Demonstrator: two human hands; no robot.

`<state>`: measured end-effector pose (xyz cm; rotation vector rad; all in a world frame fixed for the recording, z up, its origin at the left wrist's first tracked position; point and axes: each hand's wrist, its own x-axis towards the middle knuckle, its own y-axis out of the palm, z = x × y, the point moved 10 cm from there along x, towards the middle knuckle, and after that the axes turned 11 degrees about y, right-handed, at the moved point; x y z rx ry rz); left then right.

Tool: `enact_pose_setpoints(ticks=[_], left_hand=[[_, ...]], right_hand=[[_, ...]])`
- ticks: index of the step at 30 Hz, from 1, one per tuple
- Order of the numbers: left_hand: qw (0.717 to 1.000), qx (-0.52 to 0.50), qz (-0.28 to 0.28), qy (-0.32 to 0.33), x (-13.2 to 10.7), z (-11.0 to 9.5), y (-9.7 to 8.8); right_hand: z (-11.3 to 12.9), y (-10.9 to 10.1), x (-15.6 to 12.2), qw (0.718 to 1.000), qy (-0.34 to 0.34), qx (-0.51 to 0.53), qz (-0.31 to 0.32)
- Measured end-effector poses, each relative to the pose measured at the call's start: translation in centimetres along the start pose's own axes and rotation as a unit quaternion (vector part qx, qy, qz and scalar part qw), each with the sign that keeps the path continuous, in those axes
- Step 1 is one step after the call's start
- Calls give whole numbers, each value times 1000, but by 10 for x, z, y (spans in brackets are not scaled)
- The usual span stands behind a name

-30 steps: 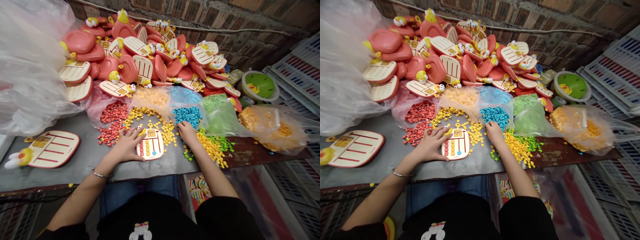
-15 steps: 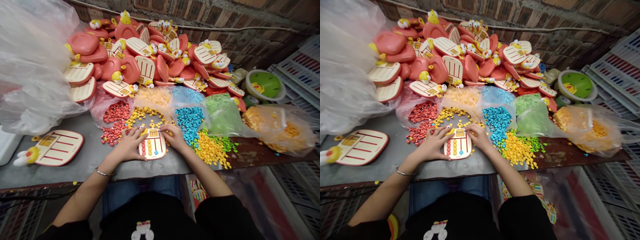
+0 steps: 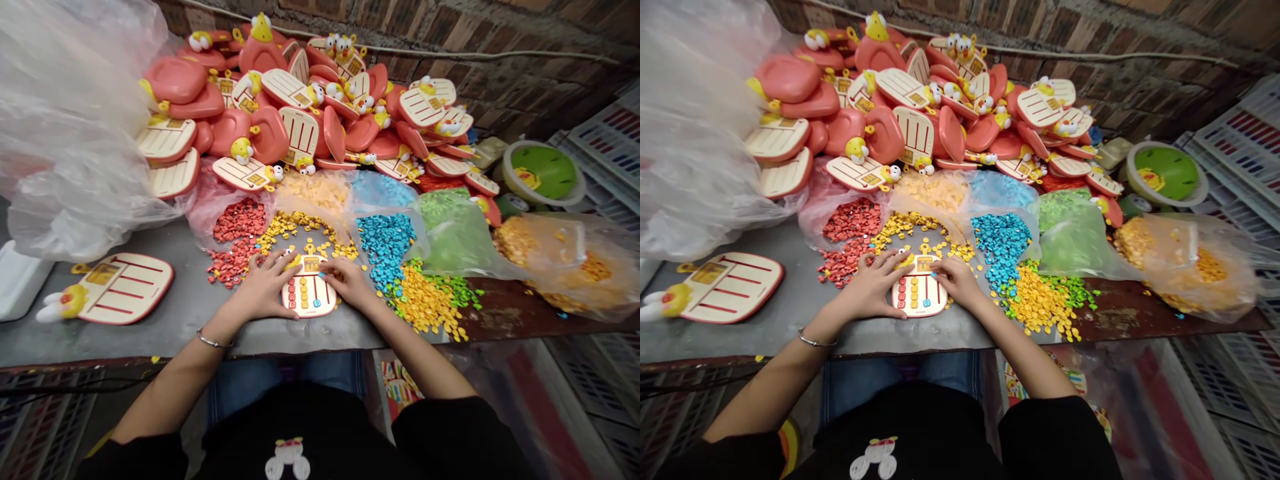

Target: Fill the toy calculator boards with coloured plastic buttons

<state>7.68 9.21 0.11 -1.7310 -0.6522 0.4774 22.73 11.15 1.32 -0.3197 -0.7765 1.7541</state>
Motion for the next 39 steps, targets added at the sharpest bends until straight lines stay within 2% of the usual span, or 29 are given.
enact_pose_setpoints(ticks=[6, 11, 13, 17, 19, 21, 23, 25, 27, 29, 32, 39], left_hand=[[1000, 2, 1, -5, 0, 0, 0], [1000, 2, 1, -7, 0, 1, 1], [1000, 4, 0, -8, 0, 1, 1], [1000, 8, 3, -9, 0, 2, 0], [1000, 9, 5, -8, 0, 3, 0], [1000, 10, 6, -5, 0, 2, 0], [1000, 10, 8, -3, 0, 2, 0], [1000, 10, 10, -3, 0, 2, 1], [1000, 12, 12, -4, 0, 2, 2], [1000, 15, 13, -5, -1, 2, 3], [1000, 14, 14, -5, -1, 2, 3], [1000, 8, 13, -7, -1, 2, 2]], right_hand=[[-11, 5, 4, 998, 49, 45, -12], [-5, 13, 4, 999, 26, 34, -20], [0, 18, 5, 999, 11, 38, 8], [17, 17, -7, 991, -28, 55, 115], [19, -2, -18, 991, -28, 58, 117], [6, -37, -28, 999, 6, 24, 35], [-14, -71, -41, 995, 46, -67, -64], [-32, -84, -51, 977, 65, -183, -91], [-47, -81, -54, 956, 60, -276, -73], [-54, -73, -52, 944, 46, -322, -59], [-54, -62, -44, 938, 29, -340, -51], [-68, -54, -40, 930, 86, -357, -26]])
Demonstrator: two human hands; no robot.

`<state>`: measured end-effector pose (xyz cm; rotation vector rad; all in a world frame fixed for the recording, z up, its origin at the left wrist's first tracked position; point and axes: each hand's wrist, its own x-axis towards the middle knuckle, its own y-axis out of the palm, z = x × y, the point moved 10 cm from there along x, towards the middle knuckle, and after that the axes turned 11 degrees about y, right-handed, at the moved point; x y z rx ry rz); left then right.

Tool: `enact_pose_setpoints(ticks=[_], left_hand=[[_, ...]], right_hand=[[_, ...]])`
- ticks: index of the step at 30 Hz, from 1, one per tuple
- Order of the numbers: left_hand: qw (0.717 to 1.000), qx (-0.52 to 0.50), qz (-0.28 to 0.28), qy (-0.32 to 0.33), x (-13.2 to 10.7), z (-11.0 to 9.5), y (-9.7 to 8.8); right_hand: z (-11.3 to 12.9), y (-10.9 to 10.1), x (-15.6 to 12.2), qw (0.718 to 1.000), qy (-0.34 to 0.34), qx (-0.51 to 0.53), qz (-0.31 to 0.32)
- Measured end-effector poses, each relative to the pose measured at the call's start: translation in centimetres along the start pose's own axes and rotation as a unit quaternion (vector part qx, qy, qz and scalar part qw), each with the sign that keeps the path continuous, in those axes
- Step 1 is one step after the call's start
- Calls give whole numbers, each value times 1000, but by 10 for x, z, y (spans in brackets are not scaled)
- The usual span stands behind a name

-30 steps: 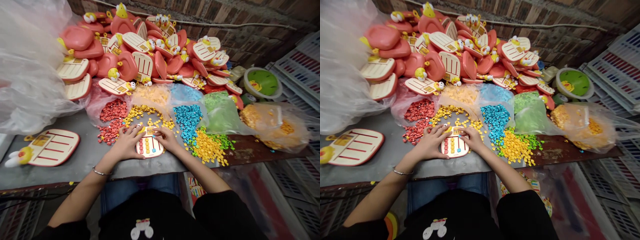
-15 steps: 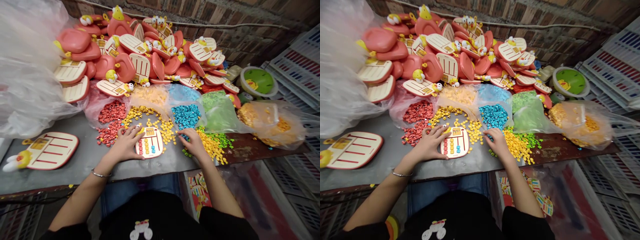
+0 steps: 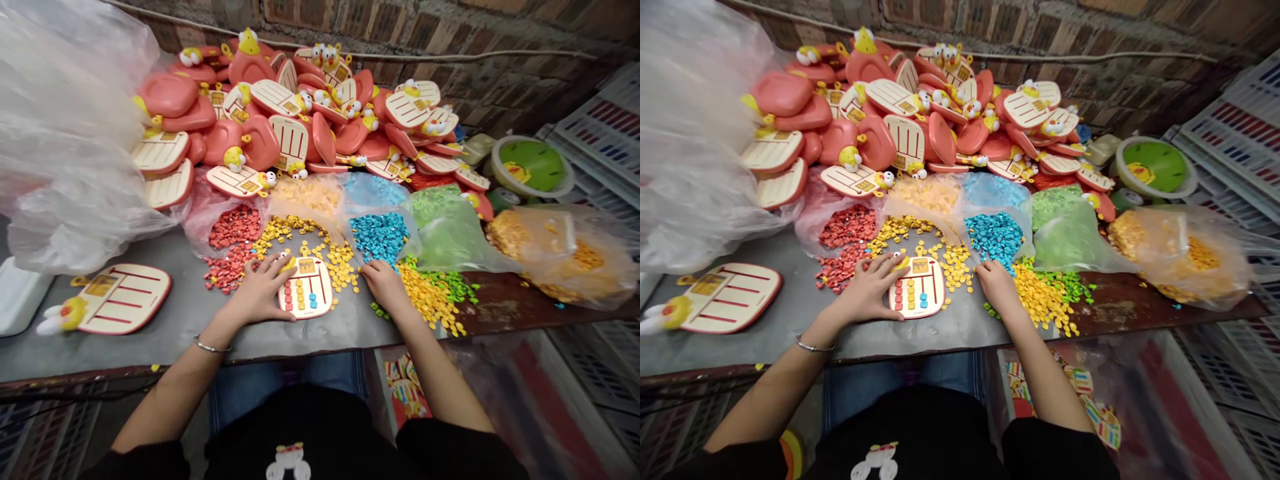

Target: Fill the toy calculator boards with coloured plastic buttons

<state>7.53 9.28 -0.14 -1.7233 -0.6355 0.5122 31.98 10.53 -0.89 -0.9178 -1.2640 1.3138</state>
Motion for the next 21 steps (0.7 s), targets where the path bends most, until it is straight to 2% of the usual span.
enact_pose_setpoints(ticks=[3, 6, 10, 13, 16, 21], left_hand=[[1000, 3, 3, 1, 0, 0, 1], [1000, 1, 2, 0, 0, 0, 2], [1000, 2, 2, -1, 0, 0, 1], [1000, 4, 5, -2, 0, 0, 1], [1000, 2, 6, -1, 1, 0, 1], [1000, 8, -3, 7, 1, -1, 1]], right_hand=[[-5, -1, -6, 999, 5, 37, 12], [-3, -7, -9, 992, 6, 128, 22], [12, -27, 0, 951, 19, 308, -6], [41, -37, 18, 918, -9, 395, -15], [71, -31, 39, 920, -53, 389, 4], [98, -8, 56, 960, -123, 250, -2]])
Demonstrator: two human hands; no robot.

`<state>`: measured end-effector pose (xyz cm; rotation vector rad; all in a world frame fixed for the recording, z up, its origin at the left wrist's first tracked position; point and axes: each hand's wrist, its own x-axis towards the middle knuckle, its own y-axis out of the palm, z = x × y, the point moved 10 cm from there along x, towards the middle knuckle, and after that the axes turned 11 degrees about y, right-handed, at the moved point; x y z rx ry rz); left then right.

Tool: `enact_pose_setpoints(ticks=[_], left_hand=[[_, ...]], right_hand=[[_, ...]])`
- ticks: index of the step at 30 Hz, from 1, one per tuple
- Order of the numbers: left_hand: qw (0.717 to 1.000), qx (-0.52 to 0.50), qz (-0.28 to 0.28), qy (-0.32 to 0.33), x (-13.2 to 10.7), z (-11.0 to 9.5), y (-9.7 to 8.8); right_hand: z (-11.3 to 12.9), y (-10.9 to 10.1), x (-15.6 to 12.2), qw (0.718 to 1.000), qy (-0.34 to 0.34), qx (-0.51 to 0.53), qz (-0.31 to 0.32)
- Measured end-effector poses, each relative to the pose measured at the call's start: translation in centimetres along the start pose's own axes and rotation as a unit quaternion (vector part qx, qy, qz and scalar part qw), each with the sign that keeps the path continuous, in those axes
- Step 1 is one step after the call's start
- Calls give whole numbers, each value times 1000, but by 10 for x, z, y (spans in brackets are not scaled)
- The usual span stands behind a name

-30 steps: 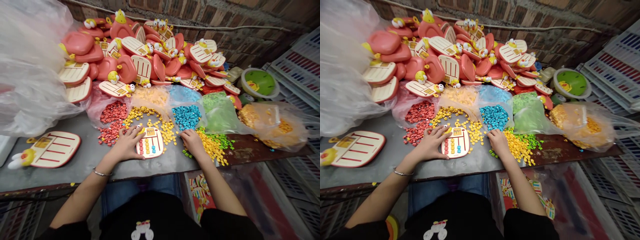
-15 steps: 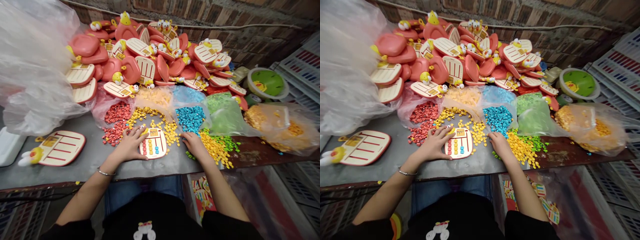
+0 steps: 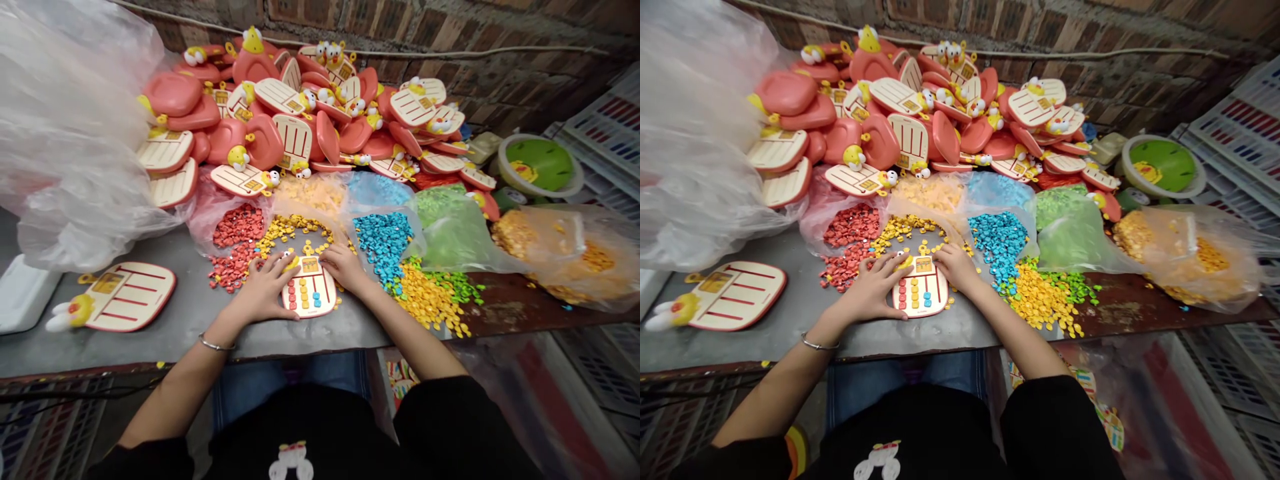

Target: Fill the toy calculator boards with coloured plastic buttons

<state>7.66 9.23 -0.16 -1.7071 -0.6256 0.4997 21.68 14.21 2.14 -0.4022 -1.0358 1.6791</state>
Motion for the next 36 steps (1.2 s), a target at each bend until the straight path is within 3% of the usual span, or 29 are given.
enact_pose_setpoints(ticks=[3, 6, 14, 28, 31, 33, 36], left_hand=[[1000, 3, -6, 0, 0, 0, -1], [1000, 5, -10, -2, 0, -1, -2], [1000, 16, -6, -6, 0, -2, -1], [1000, -12, -12, 0, 0, -2, 0], [1000, -12, -13, 0, 0, -2, -1], [1000, -12, -10, 0, 1, -2, -1], [1000, -14, -5, 3, 1, -2, 0]], right_hand=[[5, 6, -9, 999, -31, -37, 4], [10, 5, -24, 999, -37, 1, 14], [-3, 11, -29, 987, 74, 141, -12], [37, 19, -35, 988, -51, 79, 122], [40, 2, -50, 984, -47, 116, 125], [26, -23, -63, 989, -2, 126, 72], [-10, -59, -89, 996, 78, 33, -27]])
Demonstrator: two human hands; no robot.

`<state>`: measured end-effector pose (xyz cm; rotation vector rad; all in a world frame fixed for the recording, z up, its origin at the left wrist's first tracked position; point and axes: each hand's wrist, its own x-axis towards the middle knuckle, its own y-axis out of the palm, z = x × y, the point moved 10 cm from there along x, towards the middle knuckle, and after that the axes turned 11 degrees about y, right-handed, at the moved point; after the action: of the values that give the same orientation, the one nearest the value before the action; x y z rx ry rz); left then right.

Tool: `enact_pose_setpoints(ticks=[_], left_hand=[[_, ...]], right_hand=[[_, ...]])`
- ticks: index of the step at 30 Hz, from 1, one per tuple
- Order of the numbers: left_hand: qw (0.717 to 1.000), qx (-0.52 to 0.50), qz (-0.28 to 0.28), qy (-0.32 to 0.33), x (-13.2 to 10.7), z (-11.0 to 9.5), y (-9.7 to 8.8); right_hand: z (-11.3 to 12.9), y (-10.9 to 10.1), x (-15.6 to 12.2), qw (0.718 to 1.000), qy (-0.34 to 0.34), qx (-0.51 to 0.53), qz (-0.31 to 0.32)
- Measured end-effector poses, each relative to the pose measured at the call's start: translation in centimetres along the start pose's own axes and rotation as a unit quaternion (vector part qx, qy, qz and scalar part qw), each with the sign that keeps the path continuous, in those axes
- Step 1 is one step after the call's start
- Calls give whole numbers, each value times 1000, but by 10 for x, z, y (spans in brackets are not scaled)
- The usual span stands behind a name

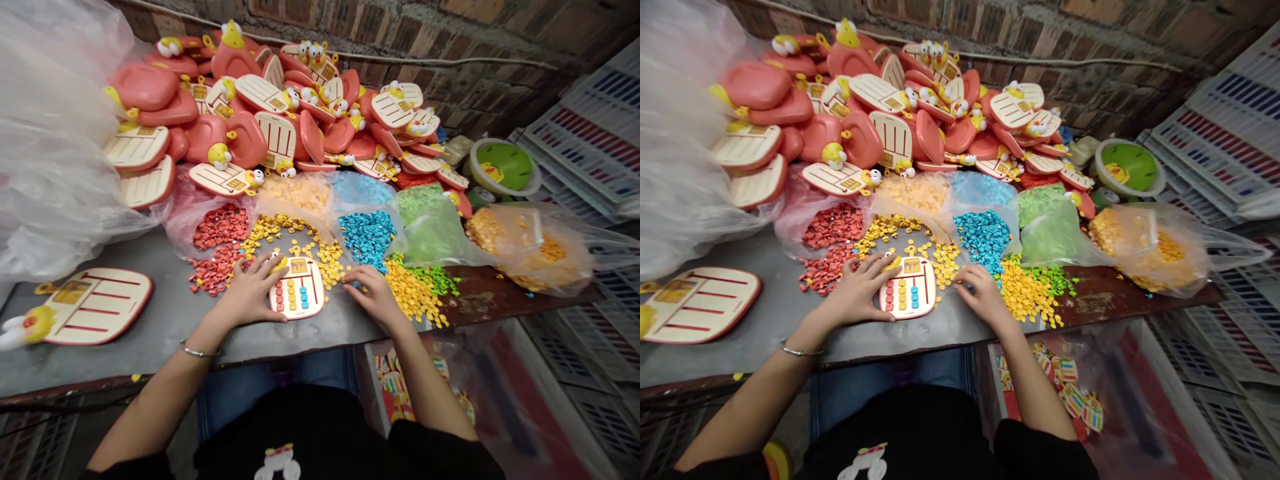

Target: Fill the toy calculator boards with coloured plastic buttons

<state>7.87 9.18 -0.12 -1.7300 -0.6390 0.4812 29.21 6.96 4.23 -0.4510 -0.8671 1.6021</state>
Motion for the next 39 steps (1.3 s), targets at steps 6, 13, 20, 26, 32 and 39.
enact_pose_setpoints(ticks=[6, 13, 20, 26, 32, 39], left_hand=[[1000, 2, 0, -6, 0, 0, 1], [1000, -7, 1, 0, 0, -1, 1], [1000, -4, 0, -2, 0, 0, 2], [1000, -4, 3, -3, 1, -1, 1], [1000, -1, 1, -12, 0, 0, 0], [1000, 1, 3, -16, 0, 0, 1]], right_hand=[[-32, 0, -17, 995, 8, -97, 3], [17, 13, 39, 997, -43, 52, -23], [16, 63, 82, 996, -75, -12, 36], [20, 65, 69, 991, -101, -70, 42], [26, 68, 57, 987, -119, -18, 103], [34, 80, 54, 987, -113, 58, 99]])
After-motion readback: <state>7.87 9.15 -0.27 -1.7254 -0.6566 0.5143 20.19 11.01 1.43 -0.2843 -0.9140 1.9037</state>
